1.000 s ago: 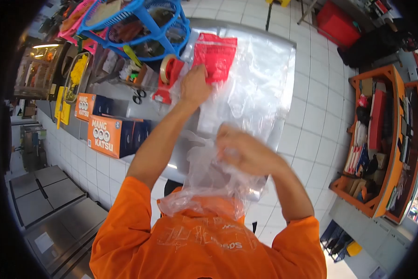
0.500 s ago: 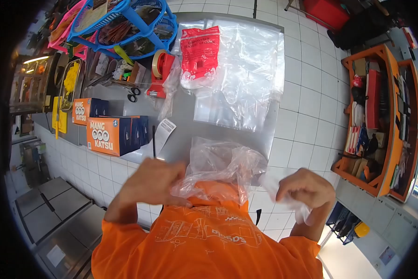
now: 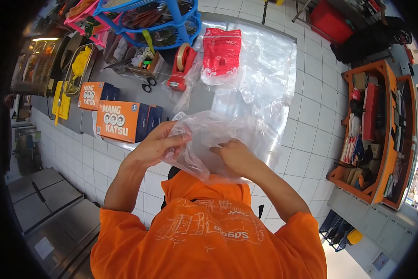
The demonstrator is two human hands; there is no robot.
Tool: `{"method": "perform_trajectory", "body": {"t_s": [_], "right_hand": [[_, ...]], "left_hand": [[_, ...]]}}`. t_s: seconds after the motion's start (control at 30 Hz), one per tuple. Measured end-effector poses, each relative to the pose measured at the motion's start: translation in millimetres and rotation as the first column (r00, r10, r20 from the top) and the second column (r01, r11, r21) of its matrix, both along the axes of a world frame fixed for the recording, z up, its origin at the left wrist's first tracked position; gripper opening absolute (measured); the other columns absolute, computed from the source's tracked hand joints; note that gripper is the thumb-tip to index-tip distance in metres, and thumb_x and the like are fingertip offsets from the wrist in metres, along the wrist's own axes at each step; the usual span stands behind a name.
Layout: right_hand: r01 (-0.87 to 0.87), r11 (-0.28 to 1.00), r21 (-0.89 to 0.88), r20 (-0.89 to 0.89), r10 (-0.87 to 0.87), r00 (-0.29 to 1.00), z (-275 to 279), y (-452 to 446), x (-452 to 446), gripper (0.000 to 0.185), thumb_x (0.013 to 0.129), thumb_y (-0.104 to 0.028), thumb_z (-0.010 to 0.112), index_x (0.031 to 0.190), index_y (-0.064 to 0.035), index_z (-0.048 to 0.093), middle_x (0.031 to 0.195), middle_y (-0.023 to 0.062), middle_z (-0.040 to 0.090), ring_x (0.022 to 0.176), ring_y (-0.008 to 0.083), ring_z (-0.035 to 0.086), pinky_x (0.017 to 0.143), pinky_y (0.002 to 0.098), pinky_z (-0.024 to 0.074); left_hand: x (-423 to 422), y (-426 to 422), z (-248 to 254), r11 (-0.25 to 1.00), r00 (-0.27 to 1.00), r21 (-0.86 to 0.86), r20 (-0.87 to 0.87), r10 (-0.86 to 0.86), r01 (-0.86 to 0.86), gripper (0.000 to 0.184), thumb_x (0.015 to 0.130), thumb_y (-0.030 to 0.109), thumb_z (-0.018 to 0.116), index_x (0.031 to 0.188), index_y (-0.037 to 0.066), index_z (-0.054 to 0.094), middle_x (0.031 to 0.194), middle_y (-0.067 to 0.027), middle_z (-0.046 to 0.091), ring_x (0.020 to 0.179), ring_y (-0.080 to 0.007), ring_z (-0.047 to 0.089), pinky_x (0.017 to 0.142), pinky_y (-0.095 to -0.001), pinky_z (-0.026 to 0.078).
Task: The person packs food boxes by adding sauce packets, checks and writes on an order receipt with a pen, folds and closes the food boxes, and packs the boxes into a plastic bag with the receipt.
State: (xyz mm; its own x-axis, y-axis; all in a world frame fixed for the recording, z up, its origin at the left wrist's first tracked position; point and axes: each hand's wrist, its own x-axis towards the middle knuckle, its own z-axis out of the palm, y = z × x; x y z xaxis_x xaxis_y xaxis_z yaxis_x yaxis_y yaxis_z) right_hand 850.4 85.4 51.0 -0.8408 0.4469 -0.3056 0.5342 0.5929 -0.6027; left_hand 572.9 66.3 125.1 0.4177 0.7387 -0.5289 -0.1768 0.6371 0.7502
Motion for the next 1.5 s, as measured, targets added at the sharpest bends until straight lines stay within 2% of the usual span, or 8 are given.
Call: {"method": "perform_trajectory", "body": {"t_s": [0.37,0.5,0.67,0.87,0.93,1.1,1.37,1.5], "right_hand": [[0.021,0.948,0.318,0.379,-0.148,0.913,187.4,13.4,-64.6,0.032,0.081,-0.005,0.069,0.112,0.0022,0.065,0.129,0.0243,0.062,0.089,0.0396,0.073,0.078,0.0459,0.0593],[0.122,0.94,0.32,-0.315,-0.016,0.949,180.1,27.0,-163.6,0.06,0.081,-0.031,0.081,0.125,0.0037,0.06,0.141,0.0261,0.054,0.122,0.0444,0.059,0.098,0.0483,0.0529],[-0.117,0.872,0.476,0.101,0.078,0.992,98.0,14.4,-312.0,0.108,0.071,-0.056,0.088,0.14,0.0152,0.046,0.154,0.036,0.037,0.143,0.0501,0.038,0.113,0.0695,0.0366],[-0.035,0.864,0.502,0.161,-0.054,0.985,85.7,3.9,-343.9,0.096,0.069,-0.051,0.091,0.134,0.0105,0.055,0.15,0.0332,0.043,0.139,0.0452,0.045,0.105,0.072,0.0434],[-0.081,0.881,0.467,0.232,-0.034,0.972,89.0,8.3,-350.8,0.089,0.068,-0.048,0.091,0.129,0.0092,0.059,0.142,0.0306,0.048,0.132,0.0439,0.05,0.102,0.0666,0.0482],[0.114,0.968,0.223,0.045,-0.127,0.991,129.0,63.7,-299.4,0.079,0.067,-0.044,0.091,0.12,0.0076,0.063,0.123,0.0254,0.057,0.117,0.0374,0.06,0.097,0.0513,0.0553],[0.464,0.876,0.131,-0.326,-0.404,0.855,229.6,75.1,-84.1,0.073,0.069,-0.039,0.093,0.124,-0.0026,0.06,0.129,0.0151,0.062,0.115,0.0279,0.065,0.085,0.0387,0.0563],[0.593,0.659,-0.463,-0.179,-0.725,0.665,165.3,50.6,-38.8,0.097,0.065,-0.032,0.098,0.145,-0.0048,0.052,0.134,0.011,0.059,0.121,0.0211,0.062,0.087,0.0364,0.0576]], "left_hand": [[-21.4,-39.7,-10.7,0.99,0.968,0.031,0.217,0.129,-0.139,0.026,0.101,0.02,0.067,0.122,0.005,0.061,0.097,-0.0063,0.071,0.084,-0.0105,0.067,0.059,-0.0245,0.05],[-8.9,-57.8,-24.9,0.997,0.953,-0.02,0.29,0.083,-0.081,0.019,0.105,0.02,0.061,0.115,0.004,0.061,0.088,-0.0078,0.071,0.076,-0.0123,0.067,0.057,-0.0262,0.051],[8.9,-70.7,-43.3,0.994,0.938,-0.101,0.336,0.081,-0.049,0.018,0.105,0.02,0.055,0.107,0.005,0.064,0.089,-0.0087,0.069,0.073,-0.0129,0.064,0.06,-0.0266,0.05],[-16.4,-79.9,-68.6,0.962,0.999,0.27,-0.017,-0.029,0.033,0.019,0.103,0.015,0.057,0.113,0.0,0.063,0.101,-0.0089,0.069,0.094,-0.0193,0.066,0.084,-0.0352,0.056],[-18.8,-77.7,-51.3,0.794,0.967,0.607,-0.225,0.121,0.041,0.019,0.102,0.011,0.06,0.117,0.0,0.061,0.104,-0.0079,0.069,0.096,-0.0182,0.069,0.082,-0.0337,0.058],[-30.7,-53.0,-52.6,0.958,0.983,0.25,0.081,-0.164,0.139,0.023,0.101,0.004,0.059,0.123,0.002,0.059,0.112,-0.0054,0.065,0.096,-0.0136,0.066,0.085,-0.0302,0.055],[-29.0,-7.0,-35.0,0.923,0.937,0.162,0.1,0.336,-0.348,0.022,0.108,0.019,0.057,0.1,0.001,0.066,0.07,0.0006,0.058,0.064,-0.0083,0.056,0.056,-0.0249,0.045],[-19.5,0.9,-35.4,0.936,0.935,0.053,0.091,0.342,-0.347,0.031,0.111,0.03,0.053,0.1,0.003,0.064,0.058,0.0031,0.047,0.048,-0.0063,0.044,0.049,-0.0234,0.037]]}}
